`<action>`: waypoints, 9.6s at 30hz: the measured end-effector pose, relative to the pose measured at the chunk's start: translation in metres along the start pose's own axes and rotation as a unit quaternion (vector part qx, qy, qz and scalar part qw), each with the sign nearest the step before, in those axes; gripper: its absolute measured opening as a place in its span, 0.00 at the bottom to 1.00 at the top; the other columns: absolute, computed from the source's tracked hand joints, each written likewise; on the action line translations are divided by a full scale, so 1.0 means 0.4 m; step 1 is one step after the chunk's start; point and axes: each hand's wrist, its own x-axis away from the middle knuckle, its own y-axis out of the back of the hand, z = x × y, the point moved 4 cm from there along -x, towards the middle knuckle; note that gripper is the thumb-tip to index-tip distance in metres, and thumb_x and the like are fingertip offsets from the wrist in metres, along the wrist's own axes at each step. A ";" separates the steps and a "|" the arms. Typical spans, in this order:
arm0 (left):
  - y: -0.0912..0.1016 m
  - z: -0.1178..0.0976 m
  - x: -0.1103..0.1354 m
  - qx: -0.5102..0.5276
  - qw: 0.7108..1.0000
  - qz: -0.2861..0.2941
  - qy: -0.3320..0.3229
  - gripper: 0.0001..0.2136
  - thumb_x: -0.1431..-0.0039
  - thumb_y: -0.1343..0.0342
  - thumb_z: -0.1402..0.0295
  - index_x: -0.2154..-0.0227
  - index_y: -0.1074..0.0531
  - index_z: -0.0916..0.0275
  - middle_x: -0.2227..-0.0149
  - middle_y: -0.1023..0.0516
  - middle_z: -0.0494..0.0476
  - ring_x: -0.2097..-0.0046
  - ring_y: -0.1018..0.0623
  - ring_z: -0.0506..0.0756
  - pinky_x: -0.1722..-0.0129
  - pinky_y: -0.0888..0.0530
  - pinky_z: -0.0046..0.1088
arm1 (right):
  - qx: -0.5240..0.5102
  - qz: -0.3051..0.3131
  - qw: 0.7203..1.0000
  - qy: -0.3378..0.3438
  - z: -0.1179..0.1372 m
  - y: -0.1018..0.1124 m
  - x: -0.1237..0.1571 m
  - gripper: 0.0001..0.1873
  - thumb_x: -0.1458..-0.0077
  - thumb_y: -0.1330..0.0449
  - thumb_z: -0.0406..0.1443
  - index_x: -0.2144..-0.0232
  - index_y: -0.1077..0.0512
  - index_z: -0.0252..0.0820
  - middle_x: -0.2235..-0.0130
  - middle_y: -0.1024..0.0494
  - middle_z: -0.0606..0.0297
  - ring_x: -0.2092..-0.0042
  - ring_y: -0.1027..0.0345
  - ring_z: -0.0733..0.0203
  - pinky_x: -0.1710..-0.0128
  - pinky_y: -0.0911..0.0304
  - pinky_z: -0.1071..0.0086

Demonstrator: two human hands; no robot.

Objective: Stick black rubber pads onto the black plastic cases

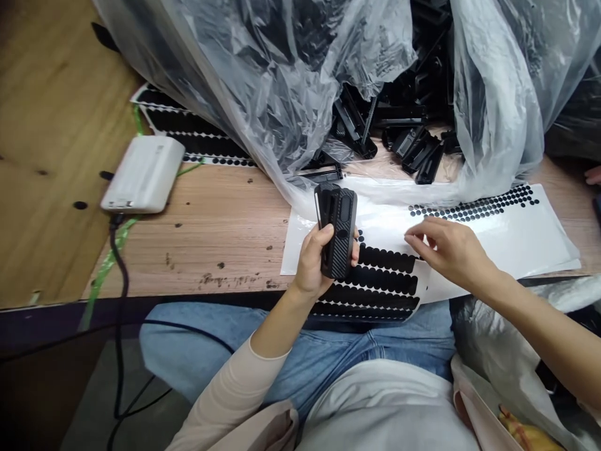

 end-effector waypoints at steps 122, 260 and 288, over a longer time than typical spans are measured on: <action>0.024 -0.015 0.006 0.086 0.996 -0.009 0.001 0.28 0.45 0.29 0.49 0.51 0.32 0.60 0.62 0.19 0.52 0.74 0.21 0.50 0.75 0.26 0.26 | -0.226 0.011 0.974 0.015 0.111 -0.022 -0.252 0.11 0.32 0.35 0.44 0.52 0.18 0.48 0.47 0.16 0.55 0.52 0.19 0.49 0.58 0.23 0.57; -0.001 0.001 0.008 0.044 0.994 0.077 0.059 0.29 0.37 0.33 0.44 0.46 0.38 0.57 0.67 0.18 0.52 0.79 0.22 0.51 0.81 0.27 0.24 | -0.358 0.017 0.931 -0.069 0.141 0.009 -0.185 0.21 0.45 0.24 0.56 0.68 0.18 0.47 0.55 0.16 0.59 0.50 0.23 0.48 0.54 0.24 0.60; 0.000 0.001 0.011 0.047 0.995 0.069 0.062 0.28 0.36 0.34 0.46 0.47 0.39 0.57 0.66 0.18 0.51 0.79 0.23 0.50 0.79 0.28 0.25 | -0.034 -0.184 0.975 0.118 0.167 0.025 -0.146 0.14 0.35 0.30 0.43 0.51 0.22 0.46 0.36 0.25 0.46 0.36 0.28 0.36 0.43 0.25 0.44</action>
